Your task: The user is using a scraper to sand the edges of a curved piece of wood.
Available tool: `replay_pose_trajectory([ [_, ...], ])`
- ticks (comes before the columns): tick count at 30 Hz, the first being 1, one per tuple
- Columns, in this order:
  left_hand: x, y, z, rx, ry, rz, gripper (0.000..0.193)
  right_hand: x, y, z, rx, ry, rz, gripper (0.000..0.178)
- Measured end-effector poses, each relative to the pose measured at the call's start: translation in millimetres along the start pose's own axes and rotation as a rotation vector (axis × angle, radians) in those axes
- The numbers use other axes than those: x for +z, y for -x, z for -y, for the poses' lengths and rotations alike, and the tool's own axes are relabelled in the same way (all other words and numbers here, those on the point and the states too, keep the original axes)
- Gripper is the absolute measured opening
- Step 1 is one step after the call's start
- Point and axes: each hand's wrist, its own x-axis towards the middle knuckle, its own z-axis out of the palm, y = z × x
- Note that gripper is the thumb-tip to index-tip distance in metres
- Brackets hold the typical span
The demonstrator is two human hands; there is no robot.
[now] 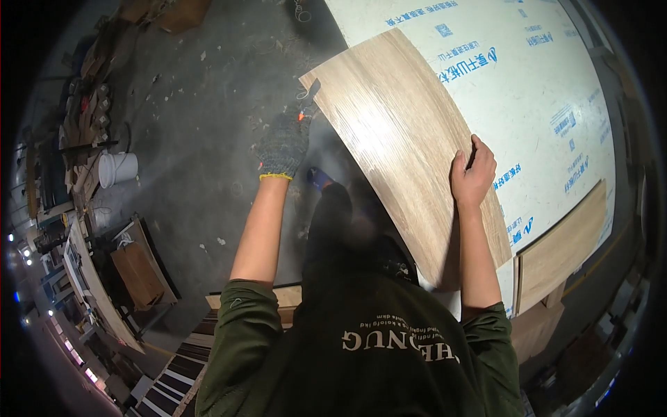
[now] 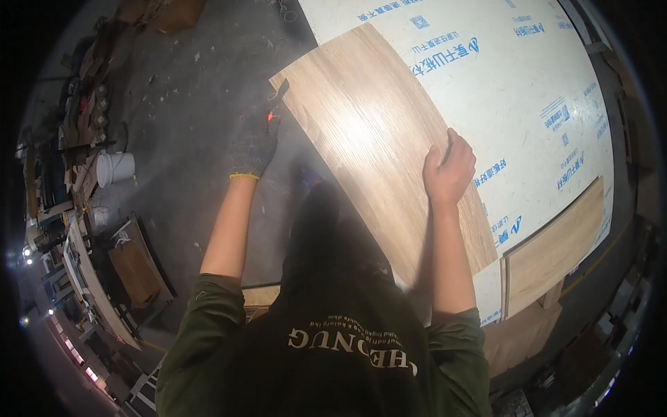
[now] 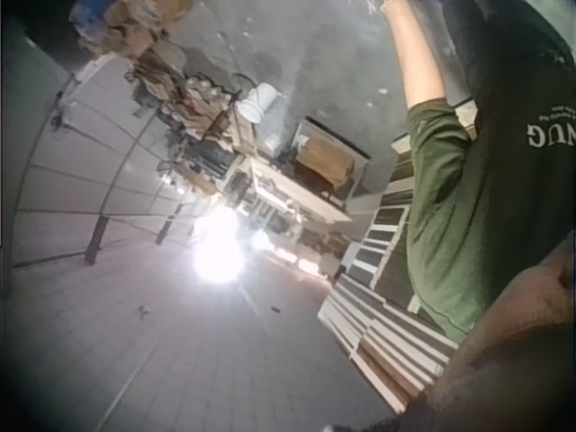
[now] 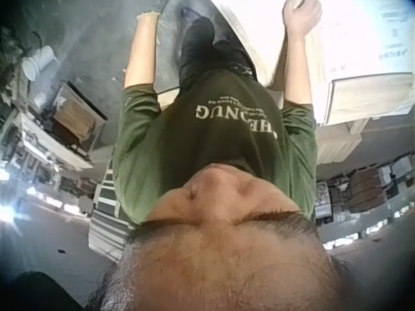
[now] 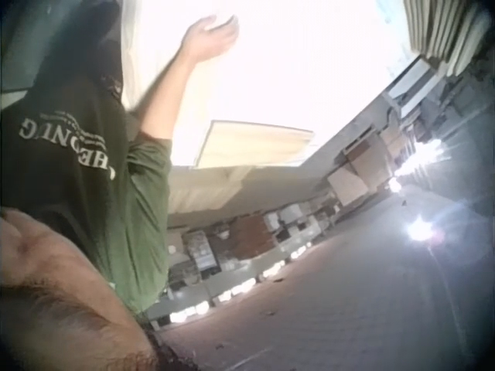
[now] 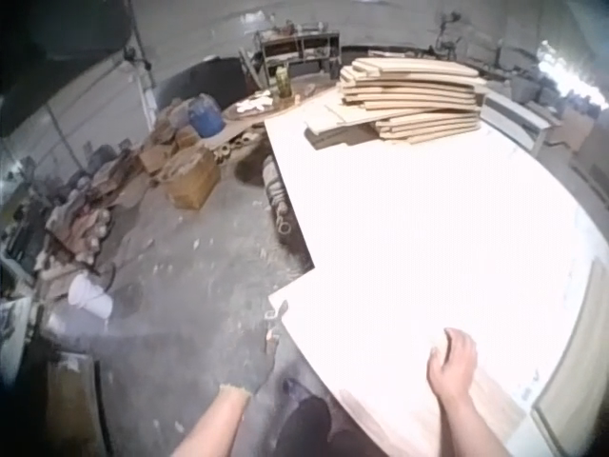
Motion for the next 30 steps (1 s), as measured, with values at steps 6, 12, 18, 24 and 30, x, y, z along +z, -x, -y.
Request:
replay_pose_trajectory([
  [6, 1.2, -10.3, 10.5, 0.021, 0.000, -0.052, 0.042, 0.8, 0.3, -1.7, -0.020, 0.019, -0.002, 0.045],
  [12, -22.2, -36.6, 43.2, -0.164, -0.058, 0.006, 0.042, 0.5, -0.1, 1.1, 0.018, 0.014, 0.015, 0.045],
  [18, 20.6, 5.2, 117.7, -0.002, 0.006, -0.170, 0.040, -2.7, -3.5, 9.3, 0.040, 0.036, 0.007, 0.045],
  [24, 42.3, 100.0, 35.5, -0.630, 0.705, 0.375, 0.023, 4.7, 5.9, -10.6, 0.074, 0.089, 0.049, 0.047],
  [30, 4.6, 71.6, -23.0, 0.198, 0.439, 0.017, 0.026, 3.2, -3.4, 7.3, 0.096, 0.065, 0.032, 0.045],
])
